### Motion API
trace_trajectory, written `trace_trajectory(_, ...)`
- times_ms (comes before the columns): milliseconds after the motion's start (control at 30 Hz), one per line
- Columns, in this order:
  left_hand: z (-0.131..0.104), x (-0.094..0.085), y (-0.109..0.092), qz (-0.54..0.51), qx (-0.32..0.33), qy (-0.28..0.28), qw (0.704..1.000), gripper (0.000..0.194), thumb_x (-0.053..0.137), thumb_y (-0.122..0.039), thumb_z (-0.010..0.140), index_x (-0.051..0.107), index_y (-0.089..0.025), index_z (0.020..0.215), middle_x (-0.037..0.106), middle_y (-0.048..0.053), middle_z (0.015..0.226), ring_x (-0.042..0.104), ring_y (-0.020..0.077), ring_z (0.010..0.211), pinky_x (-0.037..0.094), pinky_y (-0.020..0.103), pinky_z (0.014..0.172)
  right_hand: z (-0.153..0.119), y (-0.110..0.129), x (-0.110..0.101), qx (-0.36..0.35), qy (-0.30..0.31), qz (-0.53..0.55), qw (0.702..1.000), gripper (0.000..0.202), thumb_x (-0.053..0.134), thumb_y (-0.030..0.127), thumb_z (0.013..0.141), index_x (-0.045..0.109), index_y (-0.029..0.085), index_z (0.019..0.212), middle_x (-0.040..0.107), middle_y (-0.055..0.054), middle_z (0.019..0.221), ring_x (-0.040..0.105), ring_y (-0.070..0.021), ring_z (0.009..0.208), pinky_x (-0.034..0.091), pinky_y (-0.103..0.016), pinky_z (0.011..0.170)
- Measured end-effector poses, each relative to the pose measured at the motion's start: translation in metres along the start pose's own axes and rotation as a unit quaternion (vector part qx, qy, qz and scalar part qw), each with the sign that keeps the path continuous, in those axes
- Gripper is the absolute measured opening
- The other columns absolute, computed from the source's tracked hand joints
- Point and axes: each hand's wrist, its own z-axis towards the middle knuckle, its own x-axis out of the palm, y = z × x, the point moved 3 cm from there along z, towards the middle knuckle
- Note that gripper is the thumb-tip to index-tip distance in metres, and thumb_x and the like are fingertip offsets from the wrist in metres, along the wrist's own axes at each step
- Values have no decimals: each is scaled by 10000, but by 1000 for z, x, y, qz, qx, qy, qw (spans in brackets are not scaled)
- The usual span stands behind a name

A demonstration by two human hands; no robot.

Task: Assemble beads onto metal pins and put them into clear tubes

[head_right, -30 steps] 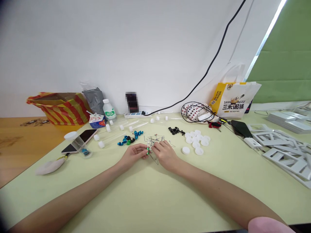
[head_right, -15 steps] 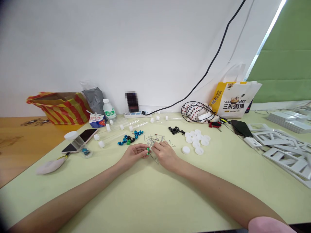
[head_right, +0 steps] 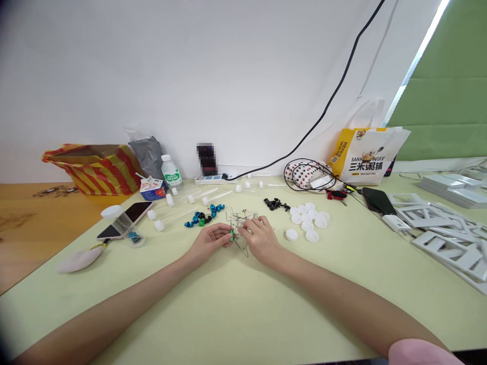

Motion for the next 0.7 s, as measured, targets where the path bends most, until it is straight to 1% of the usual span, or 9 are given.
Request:
trace_trajectory(167, 1, -1, -2, -1, -1, -17, 1000, 299, 703, -336, 644, 580, -143, 838, 636, 39, 715, 599, 140, 614, 489, 260, 584, 1, -1, -2, 14, -4, 2, 1000, 286, 436, 7, 799, 607, 181, 949, 585, -57, 822, 499, -164, 784, 295, -322, 741)
trace_trajectory(300, 0, -2, -5, -7, 1, -41, 999, 308, 699, -357, 641, 557, -151, 820, 631, 28, 687, 599, 137, 580, 489, 262, 566, 1, -5, -1, 55, 0, 18, 998, 231, 464, 39, 815, 624, 180, 901, 587, -52, 787, 505, -162, 781, 295, -301, 700)
trace_trajectory(400, 0, -2, -7, -3, -1, -51, 999, 318, 691, -372, 645, 553, -152, 827, 647, 44, 721, 609, 145, 605, 494, 269, 583, 0, -9, 3, 94, 20, 29, 995, 180, 491, 86, 829, 639, 186, 850, 588, -42, 750, 512, -153, 749, 288, -286, 666)
trace_trajectory(500, -1, -2, -8, -1, -4, -53, 999, 316, 683, -372, 652, 552, -150, 835, 660, 59, 752, 611, 149, 625, 494, 276, 599, -1, -13, 8, 127, 47, 40, 990, 143, 535, 115, 817, 649, 202, 819, 596, -27, 739, 524, -147, 731, 283, -278, 653)
trace_trajectory(700, 1, -4, -7, -35, -13, -42, 998, 284, 659, -349, 681, 561, -144, 853, 665, 79, 809, 613, 155, 664, 484, 293, 644, -3, -16, 12, 166, 88, 54, 981, 138, 573, 106, 787, 660, 211, 812, 612, -14, 749, 555, -141, 746, 297, -268, 642)
